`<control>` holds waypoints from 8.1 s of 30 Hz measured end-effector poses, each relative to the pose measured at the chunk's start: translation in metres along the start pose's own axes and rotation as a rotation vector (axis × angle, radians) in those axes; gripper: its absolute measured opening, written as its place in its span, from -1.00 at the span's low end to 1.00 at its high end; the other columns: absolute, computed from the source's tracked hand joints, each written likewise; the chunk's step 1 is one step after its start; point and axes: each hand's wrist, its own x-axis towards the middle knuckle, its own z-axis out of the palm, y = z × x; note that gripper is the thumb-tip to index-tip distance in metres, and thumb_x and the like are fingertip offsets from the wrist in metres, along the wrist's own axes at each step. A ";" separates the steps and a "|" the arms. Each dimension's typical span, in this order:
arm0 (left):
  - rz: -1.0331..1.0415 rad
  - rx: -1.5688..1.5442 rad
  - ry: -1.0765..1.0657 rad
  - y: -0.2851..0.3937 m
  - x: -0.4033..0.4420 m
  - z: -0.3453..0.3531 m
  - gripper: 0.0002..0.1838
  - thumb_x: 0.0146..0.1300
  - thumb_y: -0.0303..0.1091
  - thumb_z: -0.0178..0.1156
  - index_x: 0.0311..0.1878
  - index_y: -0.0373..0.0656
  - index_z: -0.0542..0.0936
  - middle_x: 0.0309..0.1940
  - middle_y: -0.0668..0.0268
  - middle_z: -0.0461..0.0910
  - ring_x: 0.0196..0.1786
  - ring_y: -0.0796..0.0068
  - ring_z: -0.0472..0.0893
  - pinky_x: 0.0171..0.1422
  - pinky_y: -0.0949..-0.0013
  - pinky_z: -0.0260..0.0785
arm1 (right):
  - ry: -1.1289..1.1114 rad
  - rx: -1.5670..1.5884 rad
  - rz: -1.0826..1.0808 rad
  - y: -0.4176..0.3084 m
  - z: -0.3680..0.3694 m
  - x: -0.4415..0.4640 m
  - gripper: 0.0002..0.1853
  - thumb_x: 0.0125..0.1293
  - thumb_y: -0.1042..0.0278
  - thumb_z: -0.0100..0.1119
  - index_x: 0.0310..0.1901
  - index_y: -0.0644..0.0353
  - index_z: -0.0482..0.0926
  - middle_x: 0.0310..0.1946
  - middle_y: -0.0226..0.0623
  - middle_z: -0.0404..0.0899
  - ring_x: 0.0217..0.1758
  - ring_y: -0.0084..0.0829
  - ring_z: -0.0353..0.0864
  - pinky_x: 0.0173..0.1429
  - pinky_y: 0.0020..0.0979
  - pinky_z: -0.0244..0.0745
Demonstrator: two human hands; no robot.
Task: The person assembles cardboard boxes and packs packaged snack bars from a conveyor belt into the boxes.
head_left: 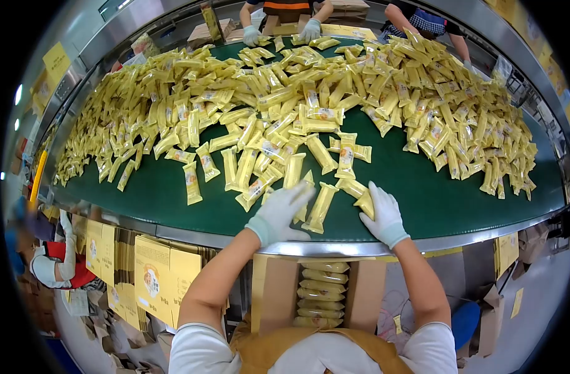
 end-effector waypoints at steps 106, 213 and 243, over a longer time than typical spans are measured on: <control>0.192 -1.058 -0.119 0.135 -0.062 -0.059 0.49 -0.33 0.06 0.72 0.60 -0.27 -0.01 0.41 0.02 0.27 0.34 0.07 0.42 0.50 0.10 0.22 | -0.931 -0.396 -0.640 -0.213 -0.069 -0.093 -0.32 0.11 0.05 0.41 0.24 0.17 0.50 -0.05 -0.24 0.64 -0.02 -0.22 0.66 0.06 -0.18 0.47; -0.426 0.252 -0.191 -0.028 0.004 0.011 -0.45 0.17 -0.07 0.40 0.12 -0.21 0.55 0.06 0.11 0.57 0.23 0.08 0.53 0.36 0.15 0.35 | -0.095 -0.215 -0.238 -0.015 -0.001 0.002 -0.69 0.13 0.17 0.34 -0.22 0.17 0.50 -0.26 -0.14 0.49 -0.07 -0.14 0.56 -0.14 -0.21 0.53; -0.003 -0.357 0.036 0.163 -0.079 -0.059 0.09 0.13 -0.28 0.43 0.62 -0.25 -0.03 0.21 -0.15 0.41 0.22 -0.21 0.47 0.37 0.06 0.33 | -0.630 0.112 -0.739 -0.185 -0.042 -0.152 -0.51 0.16 0.34 0.33 0.14 0.23 0.48 0.01 -0.09 0.54 0.04 -0.05 0.59 0.11 -0.14 0.54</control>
